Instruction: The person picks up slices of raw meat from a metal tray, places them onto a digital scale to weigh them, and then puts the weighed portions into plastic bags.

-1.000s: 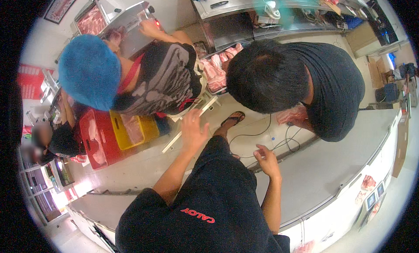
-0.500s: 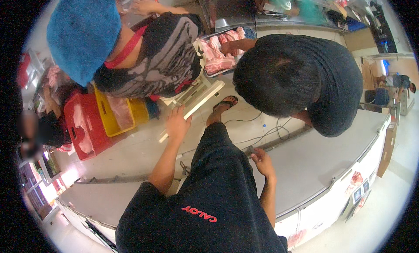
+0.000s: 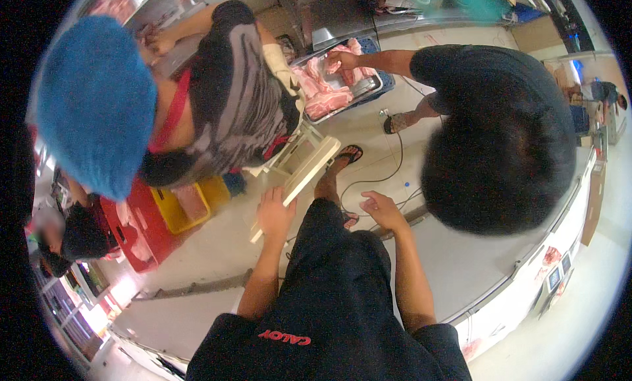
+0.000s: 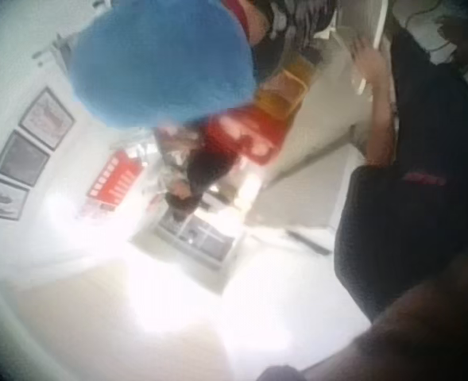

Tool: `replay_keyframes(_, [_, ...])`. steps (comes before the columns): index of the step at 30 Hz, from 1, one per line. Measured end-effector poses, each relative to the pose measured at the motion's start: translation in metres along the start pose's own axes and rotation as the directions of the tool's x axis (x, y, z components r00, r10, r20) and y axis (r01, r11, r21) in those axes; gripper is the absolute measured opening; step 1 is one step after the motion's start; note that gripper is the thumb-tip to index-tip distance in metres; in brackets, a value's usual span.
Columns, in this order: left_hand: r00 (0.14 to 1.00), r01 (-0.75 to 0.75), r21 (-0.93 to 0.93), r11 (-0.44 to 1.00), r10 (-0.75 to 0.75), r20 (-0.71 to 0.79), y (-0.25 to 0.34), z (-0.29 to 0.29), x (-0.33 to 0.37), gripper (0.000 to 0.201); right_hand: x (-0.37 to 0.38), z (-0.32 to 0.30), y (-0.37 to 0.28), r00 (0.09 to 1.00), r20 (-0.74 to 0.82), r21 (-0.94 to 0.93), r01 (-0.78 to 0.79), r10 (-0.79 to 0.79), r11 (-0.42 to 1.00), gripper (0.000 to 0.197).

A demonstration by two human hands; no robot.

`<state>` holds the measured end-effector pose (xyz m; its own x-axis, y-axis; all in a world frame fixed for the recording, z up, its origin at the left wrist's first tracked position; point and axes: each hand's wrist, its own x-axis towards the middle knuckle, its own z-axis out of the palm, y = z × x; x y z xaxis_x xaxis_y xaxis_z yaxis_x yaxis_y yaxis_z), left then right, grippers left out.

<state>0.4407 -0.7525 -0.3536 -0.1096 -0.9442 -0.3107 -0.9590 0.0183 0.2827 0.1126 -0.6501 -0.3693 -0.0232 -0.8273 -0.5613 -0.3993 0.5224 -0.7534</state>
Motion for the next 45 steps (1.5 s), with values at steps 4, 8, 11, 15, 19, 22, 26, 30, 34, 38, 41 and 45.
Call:
replay_keyframes(4, [0.997, -0.042, 0.002, 0.999, 0.042, -0.064, 0.0, 0.001, 0.0, 0.05, 0.089, 0.003, 0.046, 0.998, -0.052, 0.228, -0.012, 0.024, 0.974, 0.034])
replay_keyframes(8, [0.995, -0.089, 0.002, 0.996, 0.089, -0.047, 0.006, -0.002, 0.005, 0.051, 0.192, 0.004, 0.102, 0.978, -0.206, 0.206, 0.002, 0.042, 0.978, 0.036])
replay_keyframes(11, [0.998, -0.052, 0.018, 0.998, 0.053, -0.025, 0.001, 0.001, 0.003, 0.055, 0.275, -0.007, 0.067, 0.988, -0.155, -0.042, -0.023, 0.016, 0.999, 0.046])
replay_keyframes(15, [0.998, -0.018, 0.044, 0.999, 0.016, 0.061, 0.0, 0.004, 0.004, 0.06, 0.392, -0.023, 0.073, 0.967, -0.219, -0.4, 0.03, -0.127, 0.916, 0.077])
replay_keyframes(19, [0.998, -0.031, -0.116, 0.993, 0.037, 0.052, 0.002, 0.0, 0.013, 0.059, 0.498, -0.034, 0.061, 0.986, 0.003, -0.674, 0.123, -0.164, 0.728, 0.09])
replay_keyframes(22, [0.997, -0.039, -0.095, 0.995, 0.045, 0.061, 0.001, 0.006, 0.021, 0.053, 0.553, -0.04, 0.08, 0.967, 0.202, -0.81, 0.255, -0.157, 0.529, 0.079])
replay_keyframes(26, [0.996, -0.006, -0.115, 0.993, 0.015, 0.085, 0.001, 0.004, 0.022, 0.062, 0.581, -0.032, 0.073, 0.954, 0.301, -0.857, 0.279, -0.019, 0.433, 0.078])
replay_keyframes(30, [0.983, 0.178, -0.628, 0.758, -0.113, 0.143, 0.02, -0.015, 0.059, 0.103, 0.592, -0.04, 0.077, 0.95, 0.31, -0.864, 0.27, 0.026, 0.425, 0.089])
replay_keyframes(34, [0.933, 0.135, -0.822, 0.554, 0.208, 0.294, 0.045, -0.005, 0.148, 0.112, 0.589, -0.045, 0.072, 0.941, 0.336, -0.822, 0.274, 0.037, 0.499, 0.092])
replay_keyframes(38, [0.739, 0.36, -0.772, 0.524, 0.345, 0.579, 0.089, 0.049, 0.285, 0.072, 0.596, -0.054, 0.076, 0.892, 0.387, -0.742, 0.153, 0.231, 0.652, 0.082])
replay_keyframes(41, [0.76, 0.2, -0.685, 0.701, 0.331, 0.56, 0.09, 0.125, 0.349, 0.075, 0.576, -0.06, 0.076, 0.897, 0.392, -0.615, 0.09, 0.205, 0.783, 0.075])
replay_keyframes(45, [0.894, -0.288, -0.323, 0.902, 0.374, 0.247, 0.101, 0.186, 0.405, 0.088, 0.511, -0.059, 0.01, 0.945, 0.264, -0.506, -0.034, 0.193, 0.862, 0.069])
